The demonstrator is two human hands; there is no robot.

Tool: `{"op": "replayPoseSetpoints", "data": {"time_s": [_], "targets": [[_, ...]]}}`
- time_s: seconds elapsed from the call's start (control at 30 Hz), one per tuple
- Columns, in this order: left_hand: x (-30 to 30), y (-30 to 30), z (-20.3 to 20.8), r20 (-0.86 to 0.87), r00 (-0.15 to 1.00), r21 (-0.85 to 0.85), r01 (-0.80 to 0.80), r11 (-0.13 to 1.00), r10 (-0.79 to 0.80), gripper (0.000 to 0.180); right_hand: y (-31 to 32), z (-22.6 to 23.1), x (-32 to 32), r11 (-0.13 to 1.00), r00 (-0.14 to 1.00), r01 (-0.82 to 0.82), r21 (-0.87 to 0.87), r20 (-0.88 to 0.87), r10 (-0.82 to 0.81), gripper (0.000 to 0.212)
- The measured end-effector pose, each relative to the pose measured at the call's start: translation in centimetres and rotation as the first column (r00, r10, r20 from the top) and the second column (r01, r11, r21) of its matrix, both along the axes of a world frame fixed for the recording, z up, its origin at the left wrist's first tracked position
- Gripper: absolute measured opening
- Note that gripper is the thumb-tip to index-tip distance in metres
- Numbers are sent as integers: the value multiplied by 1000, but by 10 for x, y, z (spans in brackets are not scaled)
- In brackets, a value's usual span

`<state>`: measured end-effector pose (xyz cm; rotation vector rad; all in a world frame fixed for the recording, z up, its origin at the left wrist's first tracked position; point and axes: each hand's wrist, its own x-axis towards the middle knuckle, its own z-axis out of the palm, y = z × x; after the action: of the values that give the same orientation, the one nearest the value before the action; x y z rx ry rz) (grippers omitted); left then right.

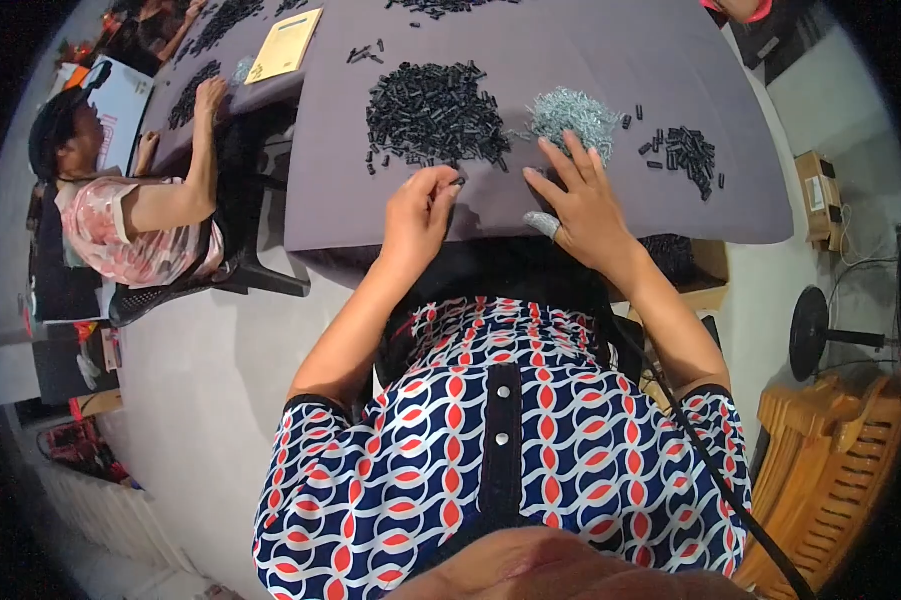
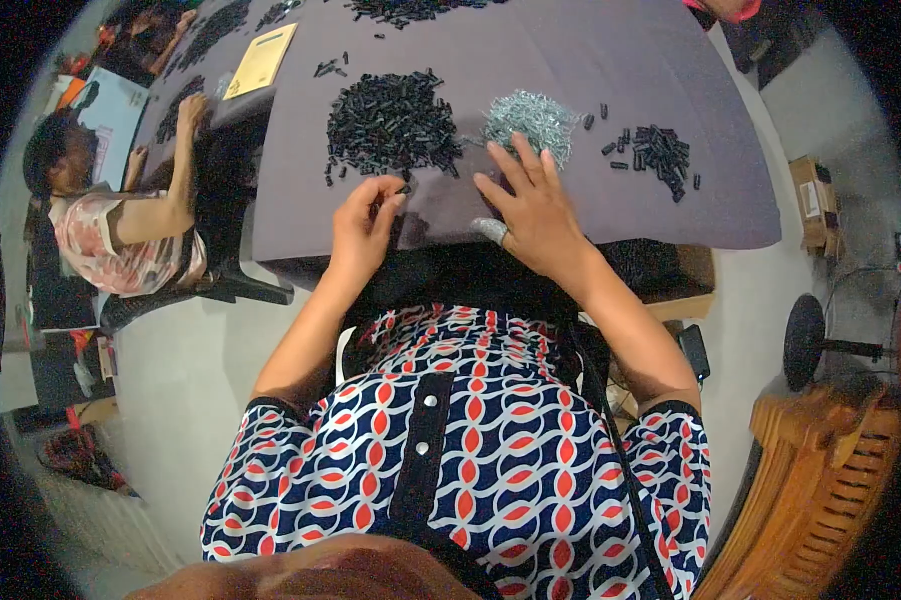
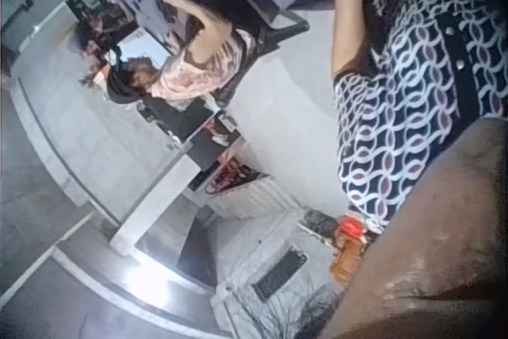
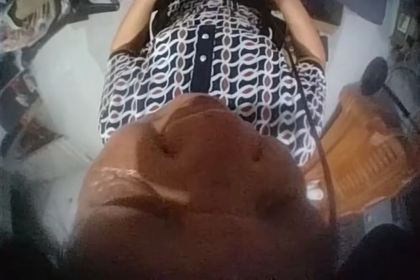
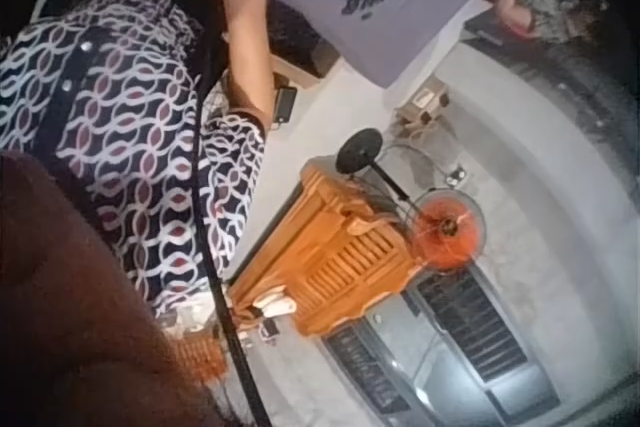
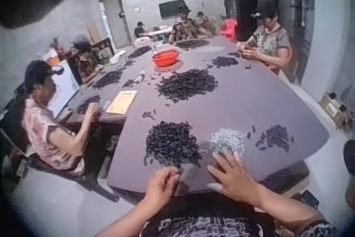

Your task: Sorting and assembling small black and silver parts on a workbench.

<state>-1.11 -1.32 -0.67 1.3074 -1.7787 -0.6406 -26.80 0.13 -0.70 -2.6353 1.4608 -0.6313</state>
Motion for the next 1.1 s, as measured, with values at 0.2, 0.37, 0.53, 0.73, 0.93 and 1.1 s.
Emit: {"op": "replayPoseSetpoints", "data": {"time_s": [0.2,0.37,0.53,0.73,0.93,1.1], "targets": [[7,5,0,64,996,-46,68,997,-65,17,17,0,-18,999,999,26,35,-22,-25,53],[2,5,-6,24,995,-74,97,993,-96,15,19,4,-19,998,998,39,40,44,-41,51],[2,4,-4,-484,875,385,231,894,-18,15,6,-6,-15,998,989,37,-55,143,-29,37],[7,1,-3,-730,680,473,430,769,69,14,0,2,-11,997,980,70,-45,187,-61,29],[11,2,-1,-770,638,415,486,769,12,15,-15,14,-3,996,982,88,-4,171,-86,18],[15,2,-6,-741,671,420,453,786,9,14,-13,14,-3,997,991,74,-12,115,-72,18]]}}
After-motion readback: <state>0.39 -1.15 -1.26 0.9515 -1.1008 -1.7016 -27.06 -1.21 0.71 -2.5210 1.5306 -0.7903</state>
